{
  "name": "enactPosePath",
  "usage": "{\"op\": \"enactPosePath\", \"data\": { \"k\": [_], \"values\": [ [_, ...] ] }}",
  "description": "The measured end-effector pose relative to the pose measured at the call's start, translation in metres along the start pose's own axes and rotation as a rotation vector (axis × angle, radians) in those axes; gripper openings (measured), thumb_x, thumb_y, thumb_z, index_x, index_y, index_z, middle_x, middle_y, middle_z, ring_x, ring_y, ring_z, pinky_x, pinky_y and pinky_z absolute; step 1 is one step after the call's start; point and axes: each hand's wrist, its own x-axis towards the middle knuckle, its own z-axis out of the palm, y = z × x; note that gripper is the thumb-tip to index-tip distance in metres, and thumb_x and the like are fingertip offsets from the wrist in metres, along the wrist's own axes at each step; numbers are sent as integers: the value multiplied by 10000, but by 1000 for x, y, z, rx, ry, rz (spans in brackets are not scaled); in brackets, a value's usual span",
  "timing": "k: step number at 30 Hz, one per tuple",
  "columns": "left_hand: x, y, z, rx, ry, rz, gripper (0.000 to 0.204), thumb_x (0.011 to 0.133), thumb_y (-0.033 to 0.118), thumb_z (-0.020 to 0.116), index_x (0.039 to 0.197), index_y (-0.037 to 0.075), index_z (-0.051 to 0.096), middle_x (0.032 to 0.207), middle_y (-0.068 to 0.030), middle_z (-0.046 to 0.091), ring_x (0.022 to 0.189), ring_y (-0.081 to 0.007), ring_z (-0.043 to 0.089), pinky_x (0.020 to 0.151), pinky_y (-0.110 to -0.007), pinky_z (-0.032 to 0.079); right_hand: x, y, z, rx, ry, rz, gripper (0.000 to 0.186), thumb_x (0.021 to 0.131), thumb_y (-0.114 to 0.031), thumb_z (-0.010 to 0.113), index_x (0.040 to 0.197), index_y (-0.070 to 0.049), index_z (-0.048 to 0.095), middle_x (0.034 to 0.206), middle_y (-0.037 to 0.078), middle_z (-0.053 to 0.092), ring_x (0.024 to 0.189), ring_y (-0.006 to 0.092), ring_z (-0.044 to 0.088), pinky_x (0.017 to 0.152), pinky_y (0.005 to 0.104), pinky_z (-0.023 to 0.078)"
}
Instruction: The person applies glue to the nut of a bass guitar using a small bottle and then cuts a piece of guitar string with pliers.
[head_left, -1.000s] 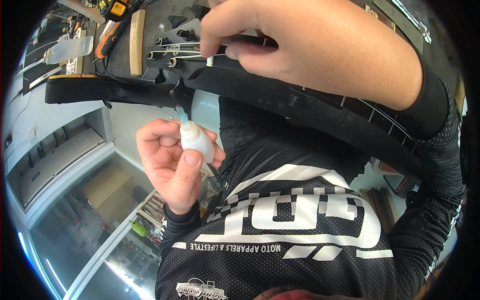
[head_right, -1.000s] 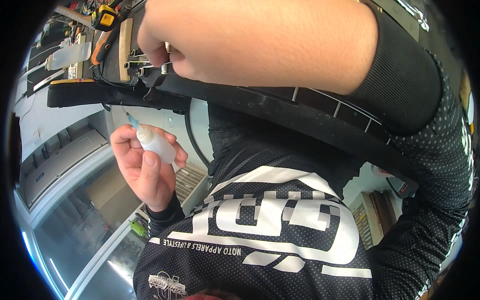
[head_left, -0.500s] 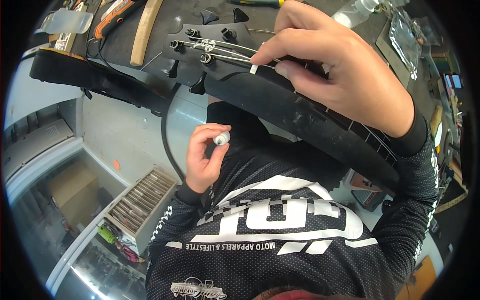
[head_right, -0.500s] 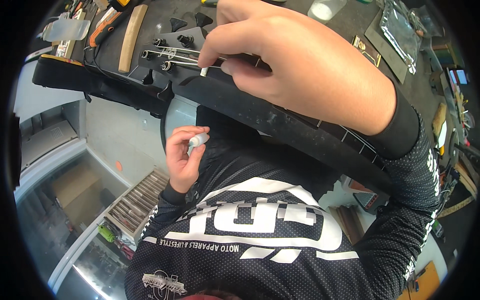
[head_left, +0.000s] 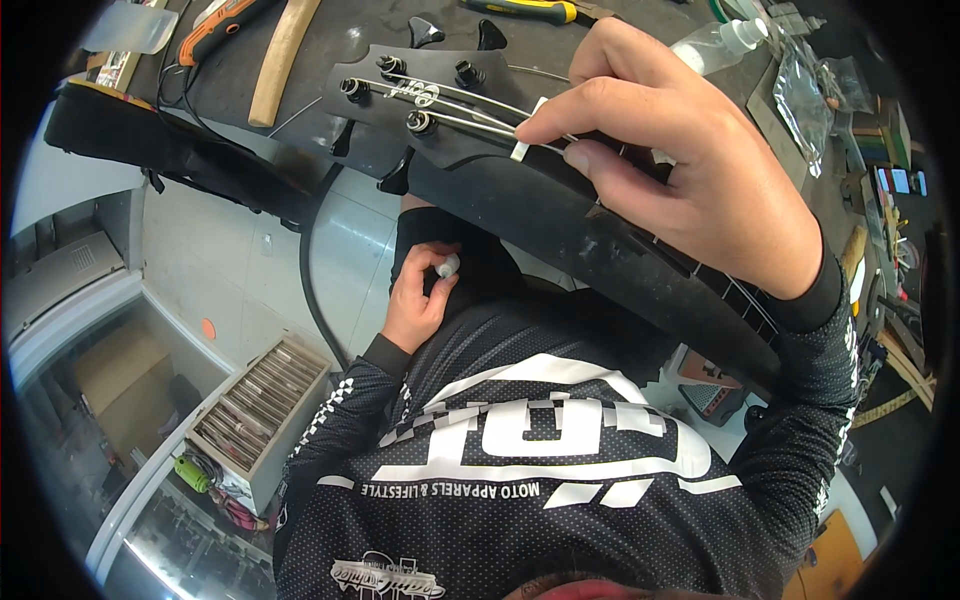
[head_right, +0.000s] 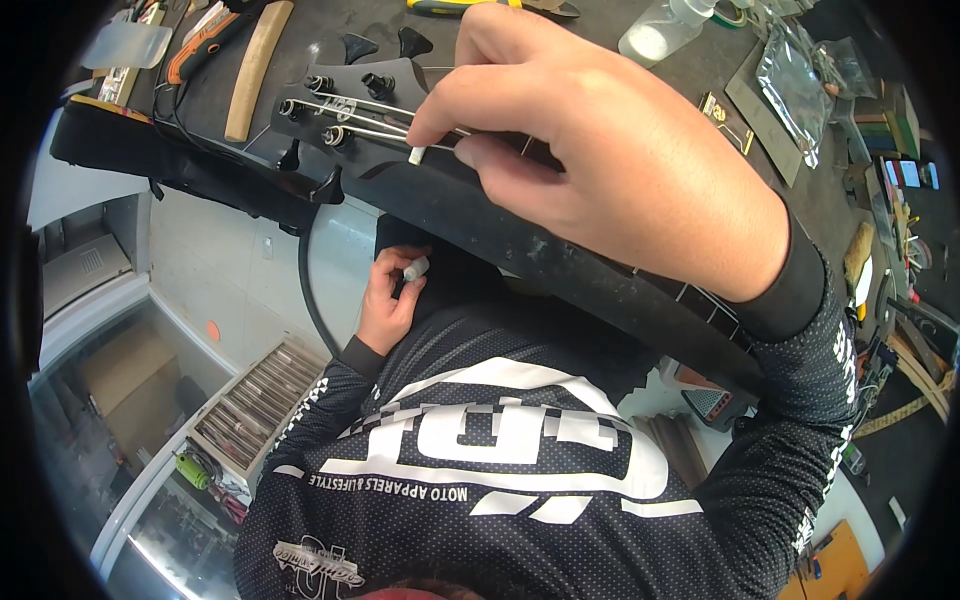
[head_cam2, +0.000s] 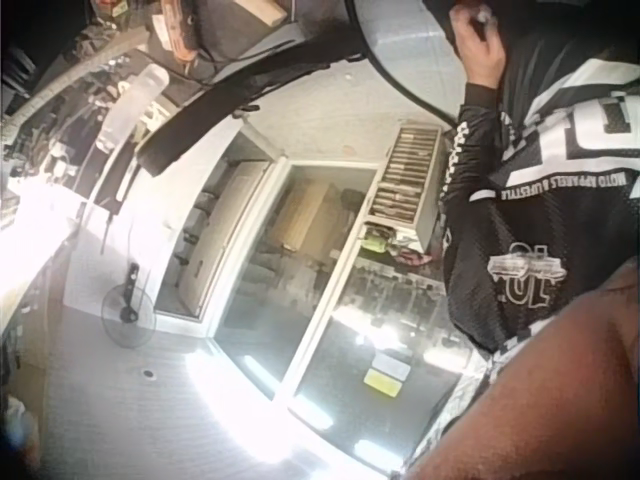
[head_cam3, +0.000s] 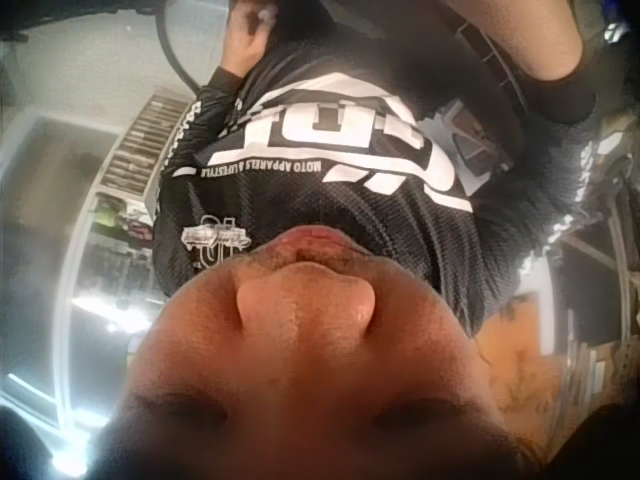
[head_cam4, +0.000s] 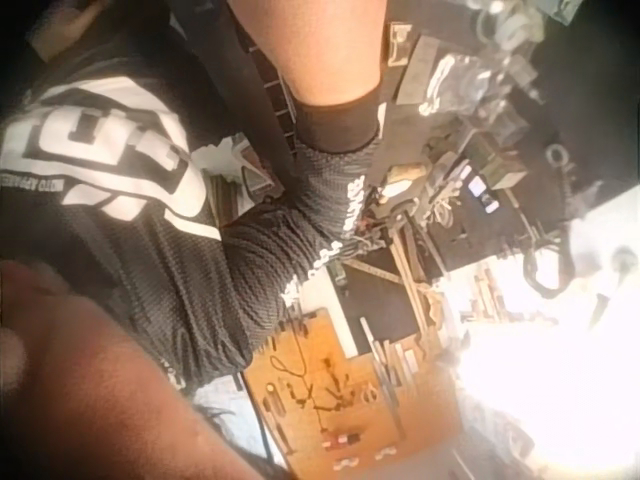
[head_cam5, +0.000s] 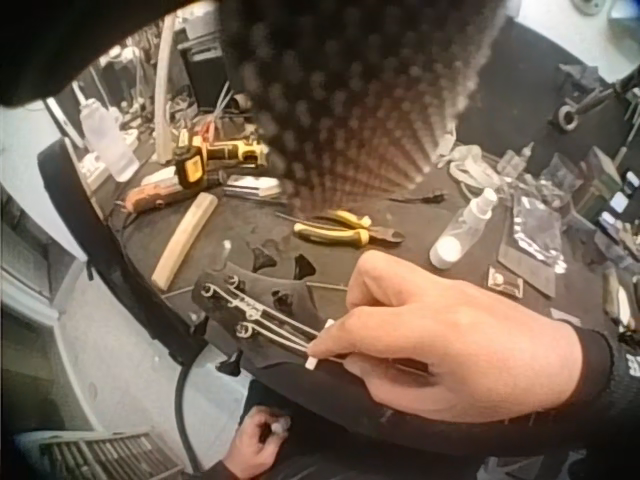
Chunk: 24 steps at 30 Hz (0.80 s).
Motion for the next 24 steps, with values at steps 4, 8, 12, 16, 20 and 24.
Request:
{"op": "enactPosePath", "data": {
  "k": [4, 8, 12, 16, 20, 24],
  "values": [
    [5, -7, 4, 45, 90, 83, 375, 968, -116, 660, 1243, 59, 475, 1350, -222, 658, 1194, -356, 677, 1047, -435, 538, -5, 8, 19, 35, 181, -61, 345, 868, 109, 744, 1153, -80, 790, 1016, 47, 529, 852, 204, 593, 726, 331, 499],
    [14, -3, 0, 202, 89, 109, 423, 910, -116, 706, 1218, 54, 472, 1331, -221, 678, 1149, -409, 693, 991, -448, 563, -4, 3, 20, 18, 175, -41, 339, 865, 101, 754, 1151, -77, 790, 1016, 62, 531, 867, 221, 607, 729, 345, 510],
    [15, -4, -3, 258, 67, 105, 448, 900, -114, 716, 1234, 46, 465, 1304, -217, 668, 1127, -410, 690, 985, -442, 562, -5, -5, 20, -15, 195, -45, 348, 845, 77, 783, 1153, -84, 793, 1022, 79, 540, 869, 245, 635, 722, 359, 532],
    [15, -9, 1, 206, 82, 34, 422, 923, -82, 734, 1237, 38, 478, 1242, -219, 638, 1094, -402, 684, 963, -444, 561, -10, -19, 14, -141, 155, 8, 361, 824, 32, 823, 1158, -102, 796, 1052, 79, 563, 869, 237, 662, 713, 358, 558],
    [18, -11, 3, 224, 94, 13, 402, 952, -41, 748, 1257, 22, 493, 1219, -226, 620, 1078, -396, 681, 948, -436, 561, -18, -28, 11, -173, 176, 57, 459, 774, -5, 866, 1208, -135, 799, 1103, 88, 585, 926, 257, 676, 745, 376, 577],
    [10, -29, 5, 164, 93, -49, 393, 962, -22, 750, 1261, 9, 498, 1213, -221, 618, 1069, -388, 680, 943, -427, 561, -40, -32, 1, -298, 323, -9, 564, 731, 5, 861, 1273, -136, 795, 1120, 94, 600, 936, 279, 662, 737, 393, 558]
  ]
}}
